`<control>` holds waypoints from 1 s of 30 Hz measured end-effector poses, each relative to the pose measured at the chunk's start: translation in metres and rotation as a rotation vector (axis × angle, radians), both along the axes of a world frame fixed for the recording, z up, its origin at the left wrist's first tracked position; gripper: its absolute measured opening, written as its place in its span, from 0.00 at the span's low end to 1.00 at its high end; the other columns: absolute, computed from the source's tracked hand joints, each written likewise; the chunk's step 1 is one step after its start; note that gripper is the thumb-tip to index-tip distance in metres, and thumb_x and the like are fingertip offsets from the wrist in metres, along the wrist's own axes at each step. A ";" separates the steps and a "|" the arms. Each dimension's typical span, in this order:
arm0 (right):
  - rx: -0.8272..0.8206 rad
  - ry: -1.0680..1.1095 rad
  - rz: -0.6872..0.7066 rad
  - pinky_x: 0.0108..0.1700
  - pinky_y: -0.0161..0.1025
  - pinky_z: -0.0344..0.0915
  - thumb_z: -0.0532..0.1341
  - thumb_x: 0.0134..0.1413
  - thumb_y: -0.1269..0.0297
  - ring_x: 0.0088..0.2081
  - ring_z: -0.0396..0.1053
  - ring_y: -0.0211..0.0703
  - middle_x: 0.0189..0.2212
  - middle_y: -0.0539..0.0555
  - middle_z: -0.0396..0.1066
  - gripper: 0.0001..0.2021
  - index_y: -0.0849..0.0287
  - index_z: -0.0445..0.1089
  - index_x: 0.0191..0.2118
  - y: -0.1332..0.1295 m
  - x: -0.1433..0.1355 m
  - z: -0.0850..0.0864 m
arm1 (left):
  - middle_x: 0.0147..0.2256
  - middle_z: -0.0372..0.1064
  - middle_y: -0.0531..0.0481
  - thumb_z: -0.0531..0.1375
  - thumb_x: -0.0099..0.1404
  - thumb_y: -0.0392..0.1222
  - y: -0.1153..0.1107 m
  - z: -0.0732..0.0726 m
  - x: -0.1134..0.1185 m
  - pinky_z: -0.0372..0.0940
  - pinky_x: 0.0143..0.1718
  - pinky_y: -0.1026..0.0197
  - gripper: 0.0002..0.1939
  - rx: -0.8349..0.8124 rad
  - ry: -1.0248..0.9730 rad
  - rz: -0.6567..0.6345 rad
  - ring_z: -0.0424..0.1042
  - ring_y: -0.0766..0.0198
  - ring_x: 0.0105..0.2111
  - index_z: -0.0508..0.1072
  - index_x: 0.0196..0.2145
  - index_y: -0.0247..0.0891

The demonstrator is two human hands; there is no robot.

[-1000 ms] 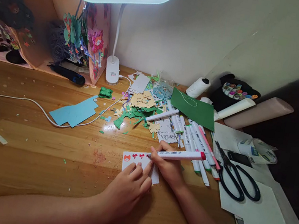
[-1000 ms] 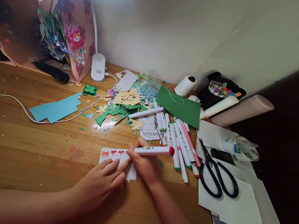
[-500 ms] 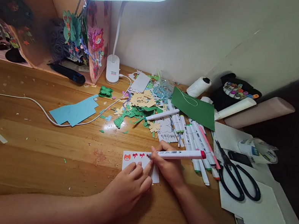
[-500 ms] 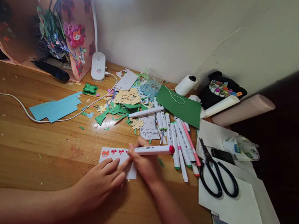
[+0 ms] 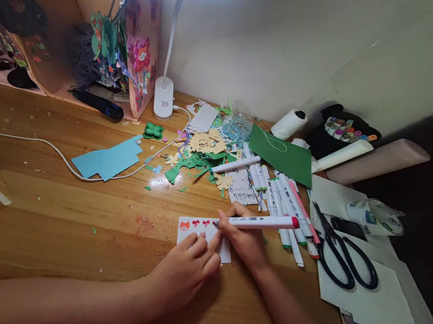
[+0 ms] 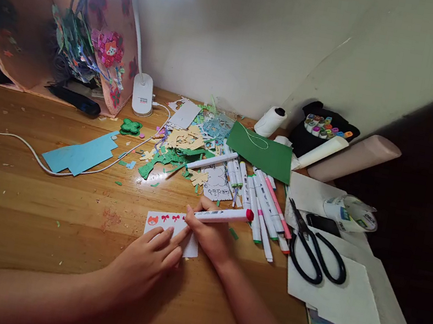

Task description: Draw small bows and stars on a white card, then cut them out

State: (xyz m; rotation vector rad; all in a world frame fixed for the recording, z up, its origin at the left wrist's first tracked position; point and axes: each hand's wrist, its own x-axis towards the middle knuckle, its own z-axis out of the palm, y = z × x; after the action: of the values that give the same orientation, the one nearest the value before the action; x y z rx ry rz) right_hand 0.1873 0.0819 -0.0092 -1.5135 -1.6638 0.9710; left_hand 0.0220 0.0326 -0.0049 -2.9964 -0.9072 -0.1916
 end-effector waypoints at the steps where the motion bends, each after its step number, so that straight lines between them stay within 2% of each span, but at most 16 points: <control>1: 0.001 0.000 -0.002 0.27 0.36 0.54 0.57 0.54 0.60 0.23 0.56 0.37 0.18 0.46 0.58 0.15 0.56 0.56 0.20 0.000 0.000 0.000 | 0.56 0.59 0.35 0.52 0.64 0.39 0.000 0.000 0.000 0.57 0.46 0.53 0.11 -0.004 0.004 0.001 0.65 0.51 0.47 0.67 0.42 0.31; 19: -0.006 0.002 -0.026 0.26 0.36 0.51 0.57 0.53 0.60 0.22 0.54 0.37 0.18 0.44 0.54 0.15 0.56 0.53 0.20 0.001 0.001 -0.001 | 0.56 0.59 0.36 0.52 0.65 0.39 0.000 -0.001 -0.001 0.57 0.46 0.53 0.10 0.007 -0.006 0.001 0.65 0.52 0.46 0.67 0.40 0.32; 30: 0.005 -0.004 -0.034 0.26 0.35 0.51 0.57 0.53 0.60 0.22 0.54 0.37 0.18 0.44 0.54 0.15 0.56 0.53 0.20 0.001 0.000 0.000 | 0.53 0.62 0.35 0.50 0.66 0.39 0.001 0.004 0.001 0.58 0.46 0.52 0.13 -0.067 0.059 -0.011 0.65 0.51 0.48 0.67 0.44 0.30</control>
State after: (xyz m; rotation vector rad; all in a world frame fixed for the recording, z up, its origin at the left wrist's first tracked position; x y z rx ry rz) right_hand 0.1869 0.0833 -0.0097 -1.5367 -1.6365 0.9453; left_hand 0.0229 0.0334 -0.0008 -3.0508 -0.9096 -0.0745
